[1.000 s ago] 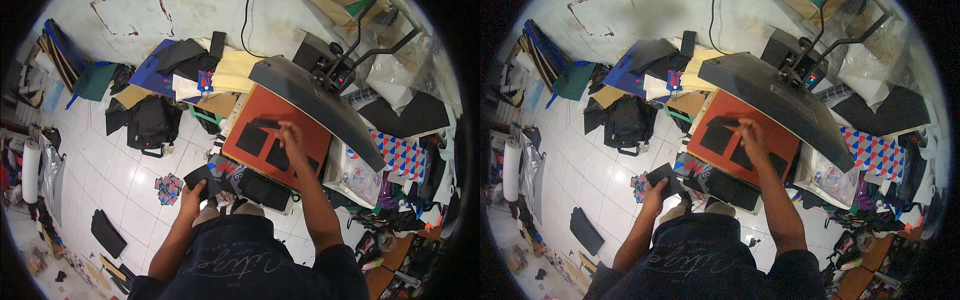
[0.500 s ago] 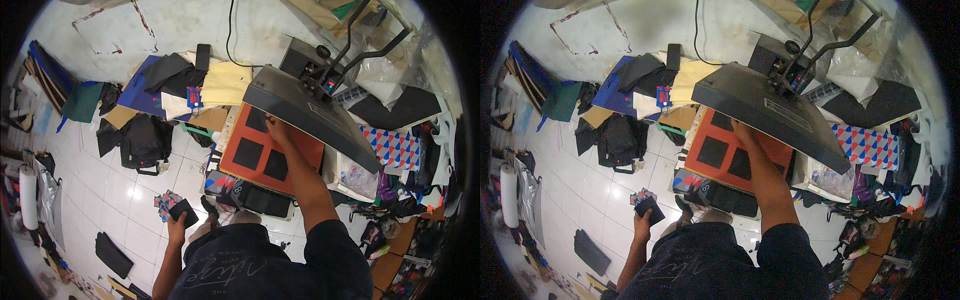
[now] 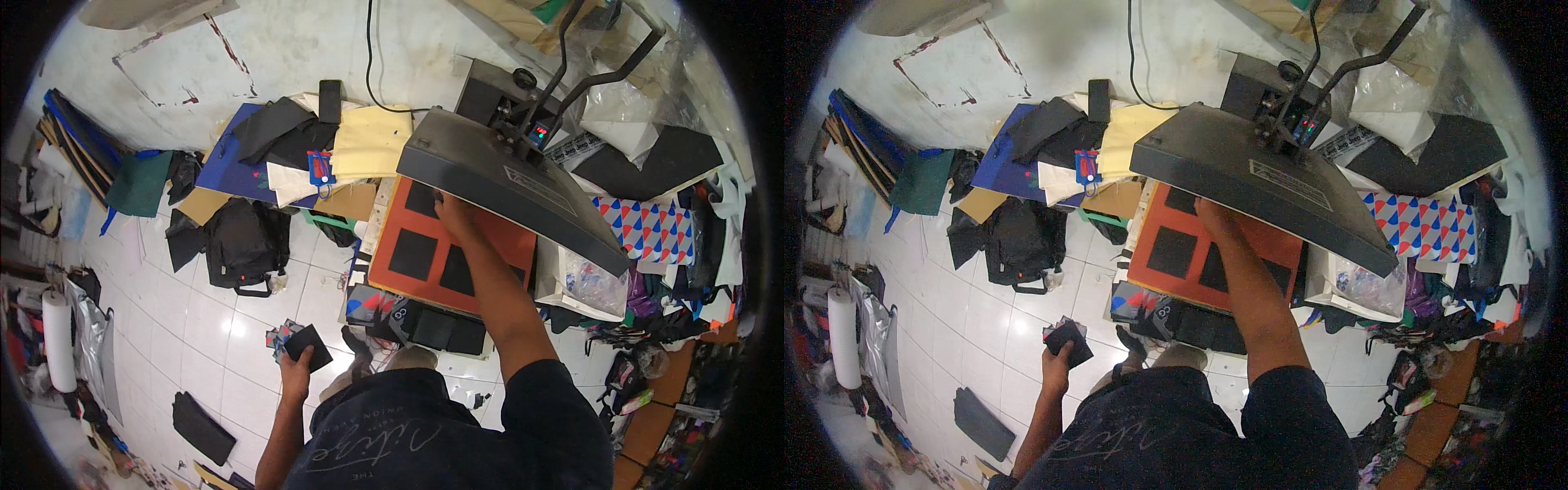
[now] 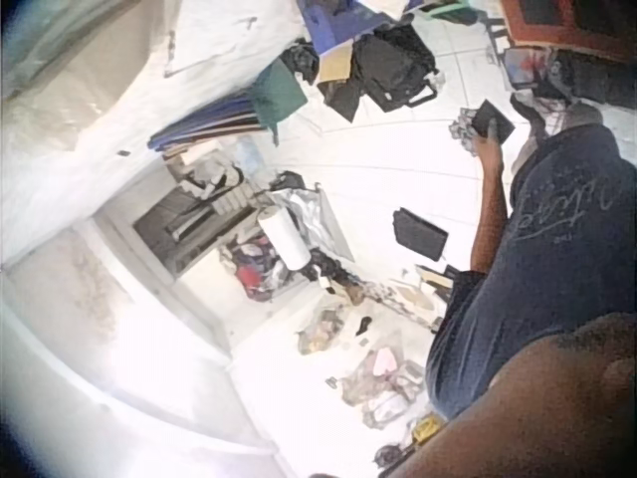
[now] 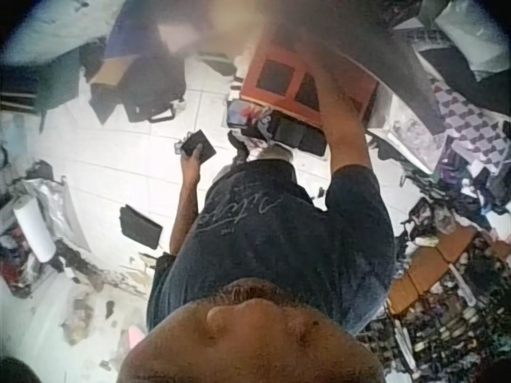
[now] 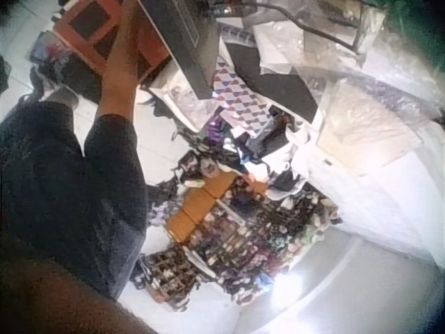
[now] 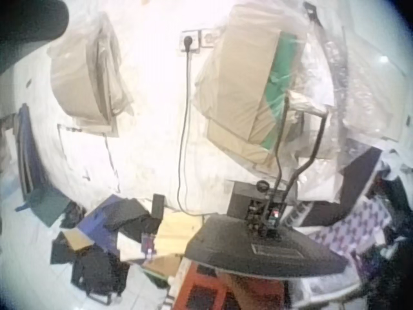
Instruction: The person places small blue stickers onto black rectangular patches arranged on a red heat-press board. They repeatedly open and close the heat press, then peel off backing from additional stickers and apply them to the patches.
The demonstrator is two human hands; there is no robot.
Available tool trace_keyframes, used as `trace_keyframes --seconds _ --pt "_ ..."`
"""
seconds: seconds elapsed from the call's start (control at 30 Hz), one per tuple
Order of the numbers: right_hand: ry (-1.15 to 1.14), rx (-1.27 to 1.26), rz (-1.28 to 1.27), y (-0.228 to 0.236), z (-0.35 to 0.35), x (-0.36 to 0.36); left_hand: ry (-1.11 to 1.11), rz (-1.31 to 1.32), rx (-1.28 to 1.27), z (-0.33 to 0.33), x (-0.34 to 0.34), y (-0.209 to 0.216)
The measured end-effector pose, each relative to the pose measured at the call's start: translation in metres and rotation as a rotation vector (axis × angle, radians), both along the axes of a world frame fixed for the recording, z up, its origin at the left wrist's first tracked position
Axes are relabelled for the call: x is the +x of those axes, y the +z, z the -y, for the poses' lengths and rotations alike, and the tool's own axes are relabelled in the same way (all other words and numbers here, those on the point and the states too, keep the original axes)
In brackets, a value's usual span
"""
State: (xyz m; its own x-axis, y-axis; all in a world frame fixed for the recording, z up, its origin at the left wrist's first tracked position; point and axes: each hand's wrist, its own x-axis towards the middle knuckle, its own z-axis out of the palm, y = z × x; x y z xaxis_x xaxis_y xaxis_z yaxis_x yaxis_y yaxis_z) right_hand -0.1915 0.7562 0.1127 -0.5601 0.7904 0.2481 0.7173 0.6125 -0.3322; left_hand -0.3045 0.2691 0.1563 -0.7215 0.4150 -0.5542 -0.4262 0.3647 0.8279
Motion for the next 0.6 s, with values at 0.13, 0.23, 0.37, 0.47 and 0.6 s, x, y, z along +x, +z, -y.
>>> trace_keyframes --seconds 0.13,0.23,0.37,0.47,0.6 --pt "-0.046 -0.024 0.024 0.009 0.006 0.005 -0.006 0.016 0.012 -0.003 0.007 -0.002" --pt "-0.046 -0.064 0.018 0.011 0.007 0.005 0.047 0.033 0.109 -0.003 0.013 -0.006" --pt "0.032 -0.172 -0.230 0.052 0.048 -0.002 0.215 0.244 0.240 -0.019 0.020 0.016" --pt "0.233 -0.781 -0.472 0.079 0.098 0.024 0.188 0.315 0.287 -0.058 0.029 0.048" --pt "0.471 -1.232 -0.224 0.132 0.183 0.049 0.093 0.359 0.355 -0.095 0.041 0.074"
